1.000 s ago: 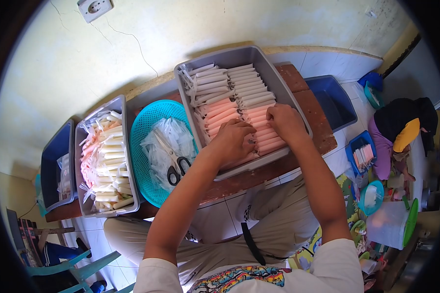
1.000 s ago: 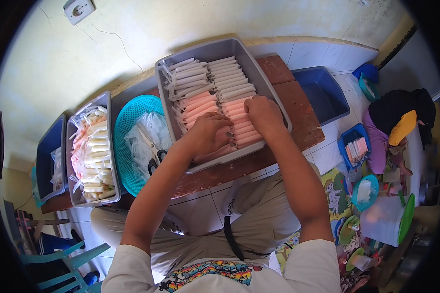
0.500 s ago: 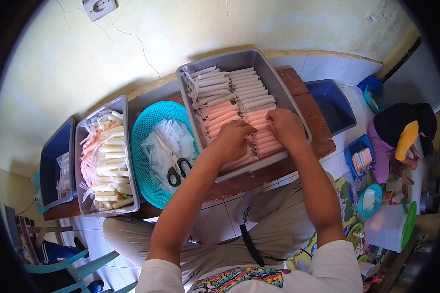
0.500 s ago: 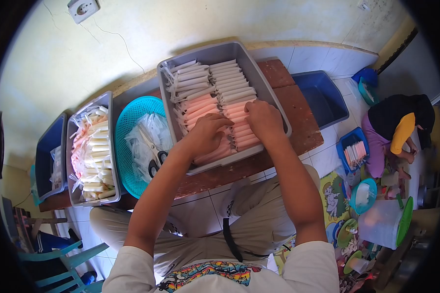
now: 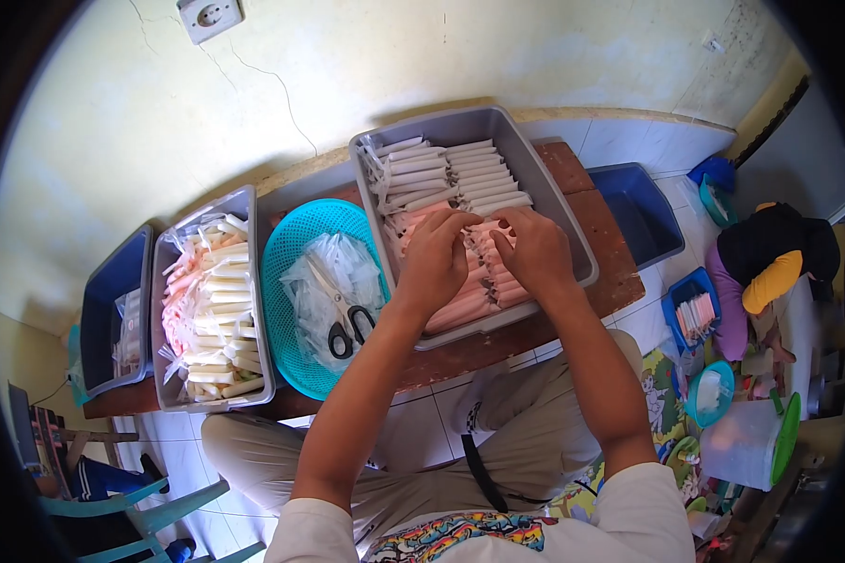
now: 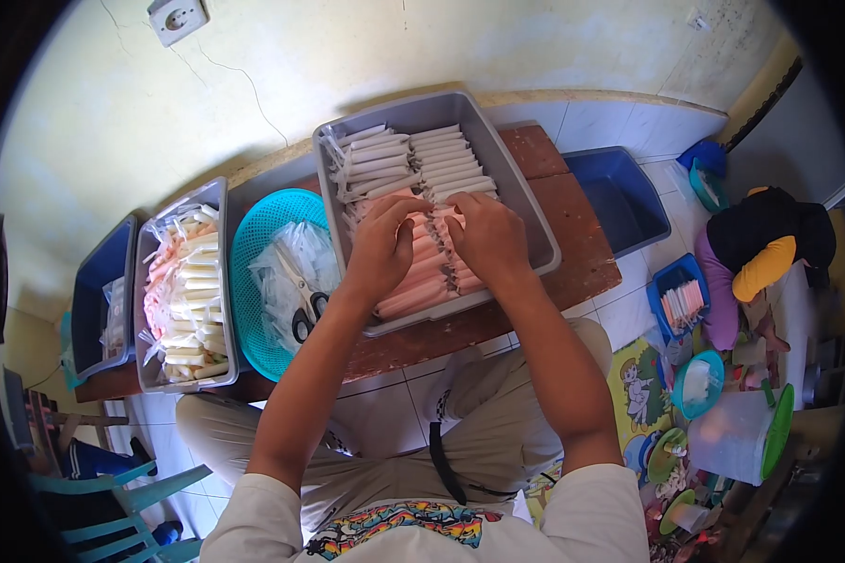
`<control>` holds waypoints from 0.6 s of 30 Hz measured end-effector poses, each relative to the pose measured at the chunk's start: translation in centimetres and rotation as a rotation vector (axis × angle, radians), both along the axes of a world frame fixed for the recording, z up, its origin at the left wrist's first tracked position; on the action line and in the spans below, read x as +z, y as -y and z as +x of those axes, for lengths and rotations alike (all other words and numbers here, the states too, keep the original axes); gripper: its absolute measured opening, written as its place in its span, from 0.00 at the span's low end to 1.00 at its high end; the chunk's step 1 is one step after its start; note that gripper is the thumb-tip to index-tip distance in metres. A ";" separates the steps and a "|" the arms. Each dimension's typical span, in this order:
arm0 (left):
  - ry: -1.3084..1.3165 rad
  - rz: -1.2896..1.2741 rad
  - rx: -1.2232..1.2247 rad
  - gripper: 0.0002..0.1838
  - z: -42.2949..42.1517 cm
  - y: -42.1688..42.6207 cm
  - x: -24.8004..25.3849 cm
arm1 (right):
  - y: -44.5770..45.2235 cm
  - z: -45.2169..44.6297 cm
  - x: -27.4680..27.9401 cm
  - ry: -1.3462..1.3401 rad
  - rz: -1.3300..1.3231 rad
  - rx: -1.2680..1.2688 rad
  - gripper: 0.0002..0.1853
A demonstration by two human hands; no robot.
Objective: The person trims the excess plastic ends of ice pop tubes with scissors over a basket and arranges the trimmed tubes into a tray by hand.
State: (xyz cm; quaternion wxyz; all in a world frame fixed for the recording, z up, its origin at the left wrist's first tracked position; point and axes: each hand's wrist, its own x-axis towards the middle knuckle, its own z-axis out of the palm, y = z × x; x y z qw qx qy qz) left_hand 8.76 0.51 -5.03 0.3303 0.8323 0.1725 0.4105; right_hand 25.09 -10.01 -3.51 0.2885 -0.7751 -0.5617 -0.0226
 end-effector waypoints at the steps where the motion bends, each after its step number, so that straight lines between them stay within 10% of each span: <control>1: 0.001 0.004 0.005 0.19 -0.1 -0.1 0.1 | -0.1 -0.2 0.1 -0.012 0.028 0.013 0.14; 18: -0.224 0.140 0.185 0.14 -6.0 0.2 0.1 | -1.4 -2.5 0.1 -0.109 0.058 0.227 0.17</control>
